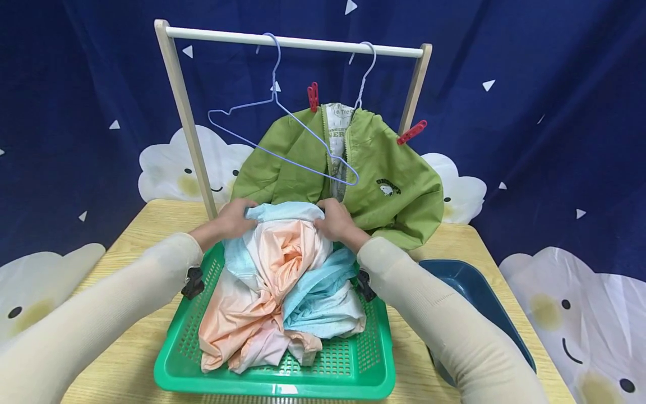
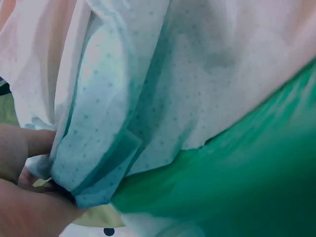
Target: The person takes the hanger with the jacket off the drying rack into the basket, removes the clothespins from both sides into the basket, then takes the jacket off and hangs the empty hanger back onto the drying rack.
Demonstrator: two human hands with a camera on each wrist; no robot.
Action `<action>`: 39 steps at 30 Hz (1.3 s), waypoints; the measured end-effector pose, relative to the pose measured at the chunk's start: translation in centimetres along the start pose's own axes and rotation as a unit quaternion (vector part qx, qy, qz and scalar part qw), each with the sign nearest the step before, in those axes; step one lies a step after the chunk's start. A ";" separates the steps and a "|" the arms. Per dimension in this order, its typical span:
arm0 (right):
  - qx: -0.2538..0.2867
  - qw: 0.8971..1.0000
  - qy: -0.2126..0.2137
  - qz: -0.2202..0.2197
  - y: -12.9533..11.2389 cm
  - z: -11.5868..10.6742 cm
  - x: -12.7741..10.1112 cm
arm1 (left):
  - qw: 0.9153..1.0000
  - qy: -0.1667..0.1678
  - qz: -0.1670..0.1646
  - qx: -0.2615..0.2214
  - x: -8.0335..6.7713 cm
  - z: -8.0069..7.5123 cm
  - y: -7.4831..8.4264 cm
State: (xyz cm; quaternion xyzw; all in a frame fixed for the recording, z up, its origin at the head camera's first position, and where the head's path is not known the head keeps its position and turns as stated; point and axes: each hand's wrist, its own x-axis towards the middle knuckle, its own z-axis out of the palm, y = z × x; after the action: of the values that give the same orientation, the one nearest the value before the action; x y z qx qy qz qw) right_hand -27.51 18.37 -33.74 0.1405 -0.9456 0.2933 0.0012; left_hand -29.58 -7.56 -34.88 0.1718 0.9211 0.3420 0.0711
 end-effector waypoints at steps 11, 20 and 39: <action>0.095 0.985 0.139 -0.025 -2.3 -0.2 -1.7 | 0.982 0.172 0.006 -0.080 -1.2 -2.2 2.2; 0.264 0.959 0.100 -0.023 -4.1 -2.3 -4.5 | 0.962 0.098 0.058 -0.249 -4.7 -3.5 4.5; -0.037 0.959 -0.223 -0.169 -3.8 -0.6 -12.1 | 0.929 -0.349 0.080 0.096 -10.6 -0.2 4.6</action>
State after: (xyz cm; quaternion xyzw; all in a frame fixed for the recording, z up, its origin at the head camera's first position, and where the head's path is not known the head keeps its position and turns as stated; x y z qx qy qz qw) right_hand -14.94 18.88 -32.17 0.3602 -0.8946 0.2143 -0.1552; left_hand -18.52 -8.29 -31.57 0.3595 0.8497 0.1754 0.3435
